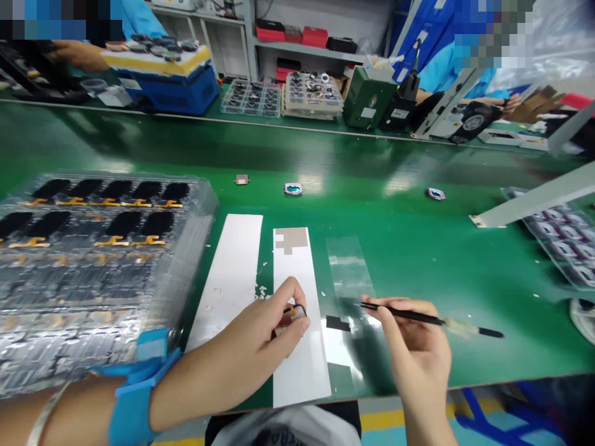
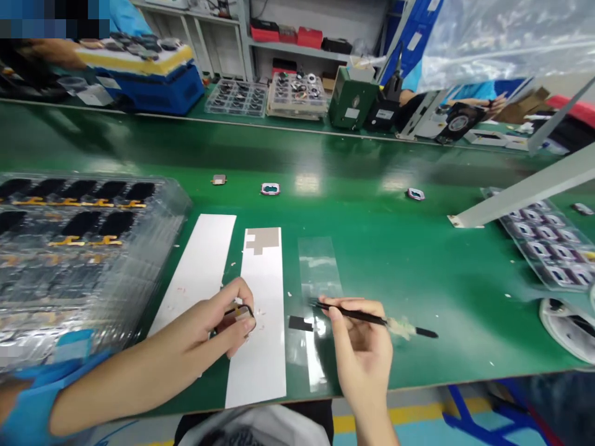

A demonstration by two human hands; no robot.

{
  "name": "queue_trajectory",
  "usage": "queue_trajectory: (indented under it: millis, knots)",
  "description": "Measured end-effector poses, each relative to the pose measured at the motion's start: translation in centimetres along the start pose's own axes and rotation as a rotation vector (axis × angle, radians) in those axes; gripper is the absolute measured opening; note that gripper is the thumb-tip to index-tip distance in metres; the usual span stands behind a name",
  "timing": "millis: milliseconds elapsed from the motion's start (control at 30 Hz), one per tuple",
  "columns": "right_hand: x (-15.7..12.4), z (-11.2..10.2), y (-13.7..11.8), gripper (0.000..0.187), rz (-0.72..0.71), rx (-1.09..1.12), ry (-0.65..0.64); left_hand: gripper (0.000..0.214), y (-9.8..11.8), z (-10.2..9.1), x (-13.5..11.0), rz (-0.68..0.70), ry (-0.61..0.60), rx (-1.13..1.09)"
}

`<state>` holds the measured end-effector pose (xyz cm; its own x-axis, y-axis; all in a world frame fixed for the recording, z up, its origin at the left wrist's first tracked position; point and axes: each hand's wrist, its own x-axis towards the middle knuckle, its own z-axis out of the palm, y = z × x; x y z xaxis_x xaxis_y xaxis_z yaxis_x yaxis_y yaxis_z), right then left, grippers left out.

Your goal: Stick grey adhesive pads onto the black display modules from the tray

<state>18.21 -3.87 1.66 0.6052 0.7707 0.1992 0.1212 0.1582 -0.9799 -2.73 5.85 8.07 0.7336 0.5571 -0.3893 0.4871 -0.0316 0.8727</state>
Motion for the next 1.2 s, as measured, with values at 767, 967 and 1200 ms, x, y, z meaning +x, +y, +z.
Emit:
queue_trajectory:
  millis: [767, 967, 1200]
  knots:
    - [-2.7, -2.8, 2.9, 0.013, 0.256, -0.063, -0.111, 0.046, 0.7, 4.5, 2.6, 0.440, -0.275, 1.081]
    - [-2.9, -2.6, 2.9, 0.012, 0.247, -0.071, -0.099, 0.054, 0.7, 4.6, 2.7, 0.370, -0.283, 1.047]
    - [-2.4, -2.8, 2.0, 0.015, 0.177, 0.032, -0.033, 0.017, 1.0, 3.5, 2.8, 0.178, -0.168, 0.723]
